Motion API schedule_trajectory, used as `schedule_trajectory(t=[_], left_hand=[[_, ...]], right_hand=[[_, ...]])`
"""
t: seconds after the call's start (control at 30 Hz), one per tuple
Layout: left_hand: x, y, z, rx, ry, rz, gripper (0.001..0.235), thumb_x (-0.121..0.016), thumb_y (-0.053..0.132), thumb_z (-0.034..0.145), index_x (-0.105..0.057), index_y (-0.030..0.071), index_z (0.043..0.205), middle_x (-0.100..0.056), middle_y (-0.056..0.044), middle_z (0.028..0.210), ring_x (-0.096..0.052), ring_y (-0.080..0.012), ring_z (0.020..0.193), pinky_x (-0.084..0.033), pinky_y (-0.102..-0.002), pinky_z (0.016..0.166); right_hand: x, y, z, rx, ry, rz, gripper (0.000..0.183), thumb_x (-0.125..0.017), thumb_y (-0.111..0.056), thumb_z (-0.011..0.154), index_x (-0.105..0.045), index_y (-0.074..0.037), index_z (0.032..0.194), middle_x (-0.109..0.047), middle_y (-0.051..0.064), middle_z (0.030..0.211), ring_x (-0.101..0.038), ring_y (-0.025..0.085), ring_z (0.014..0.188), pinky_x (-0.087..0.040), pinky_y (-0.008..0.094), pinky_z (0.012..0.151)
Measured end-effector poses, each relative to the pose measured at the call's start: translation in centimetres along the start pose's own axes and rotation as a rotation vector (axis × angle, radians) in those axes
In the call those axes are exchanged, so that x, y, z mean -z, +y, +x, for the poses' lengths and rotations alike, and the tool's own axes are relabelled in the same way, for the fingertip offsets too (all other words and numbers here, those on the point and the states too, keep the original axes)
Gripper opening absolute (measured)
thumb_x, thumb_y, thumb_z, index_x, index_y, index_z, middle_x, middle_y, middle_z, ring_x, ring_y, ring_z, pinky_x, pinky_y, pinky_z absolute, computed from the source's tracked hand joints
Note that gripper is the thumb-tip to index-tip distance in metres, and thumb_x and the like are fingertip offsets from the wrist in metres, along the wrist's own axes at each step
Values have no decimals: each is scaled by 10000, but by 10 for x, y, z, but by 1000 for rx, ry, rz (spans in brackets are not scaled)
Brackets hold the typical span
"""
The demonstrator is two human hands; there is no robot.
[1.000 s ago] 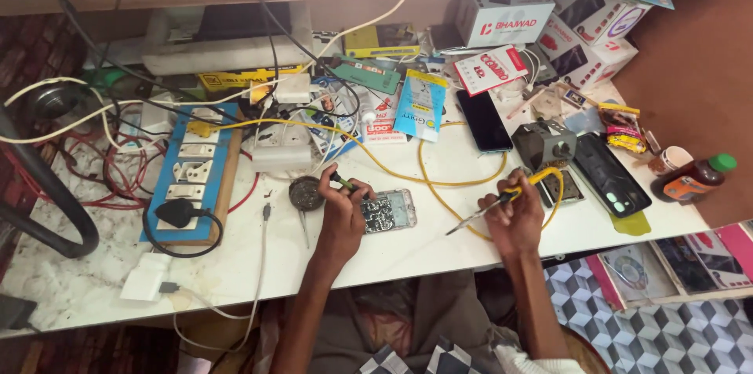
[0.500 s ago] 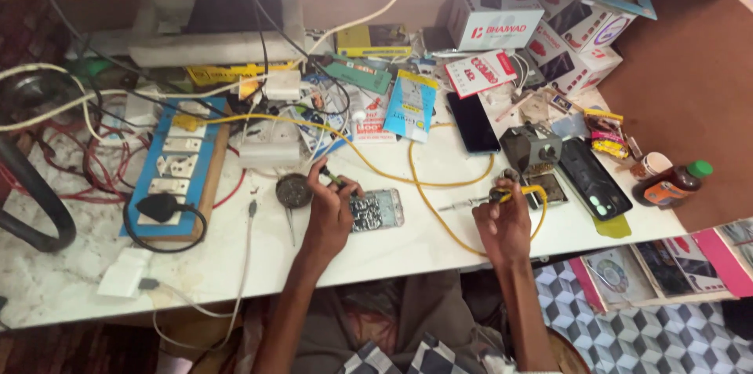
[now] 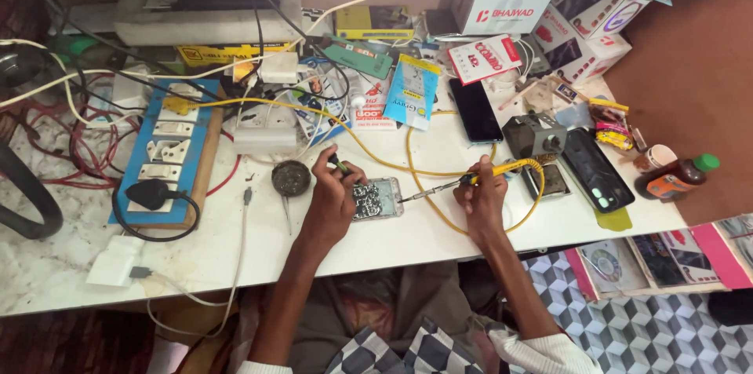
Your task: The person uses a soldering iron and solder wire to apply solder to multiple points on a small circuit board. They repeatedly dip the soldering iron tip into a soldering pot and then apply it to the board while feeding solder with the other hand.
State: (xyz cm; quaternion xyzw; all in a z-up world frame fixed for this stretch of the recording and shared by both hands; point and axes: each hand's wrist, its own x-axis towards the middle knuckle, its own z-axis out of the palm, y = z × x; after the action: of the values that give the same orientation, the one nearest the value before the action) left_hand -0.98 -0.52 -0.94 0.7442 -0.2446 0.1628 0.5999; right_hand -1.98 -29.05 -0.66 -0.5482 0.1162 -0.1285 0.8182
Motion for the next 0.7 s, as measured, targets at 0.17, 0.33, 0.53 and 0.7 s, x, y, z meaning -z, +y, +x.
schedule_trajectory(t=[0.17,0.33,0.53,0.7], left_hand=[[0,1,-4,-56,10,2,409,-386,96,1139,-117,35,1440,-675,-122,1030,-612,-184,853,-500,-330,873],[-2,6,4,104,51,-111,415,-378,192,1126,-148,38,1435,-677,-121,970,-554,-182,749,-486,-321,763],[-5,12,9,-42,-18,12,434,-415,92,1120,-171,11,1469,-631,-123,943,-644,-193,863,-512,-352,878],[-1,11,14,2,-56,89,434,-417,78,1104,-174,20,1458,-667,-120,919,-612,-203,768,-498,-368,832]], right_hand=[[-19,1,-8,56,16,-71,344,-598,-376,1038,-521,-53,948,-487,27,543,-447,122,392,-316,264,354],[-22,-3,-6,42,43,-62,318,-564,-342,1049,-536,-29,1001,-507,69,522,-444,134,385,-364,263,378],[-22,-4,-5,10,66,-34,269,-551,-293,1035,-515,-30,999,-504,76,527,-485,151,398,-379,272,369],[-26,-6,-6,-1,46,-68,267,-551,-299,1043,-502,-54,949,-515,73,531,-489,137,391,-369,253,359]])
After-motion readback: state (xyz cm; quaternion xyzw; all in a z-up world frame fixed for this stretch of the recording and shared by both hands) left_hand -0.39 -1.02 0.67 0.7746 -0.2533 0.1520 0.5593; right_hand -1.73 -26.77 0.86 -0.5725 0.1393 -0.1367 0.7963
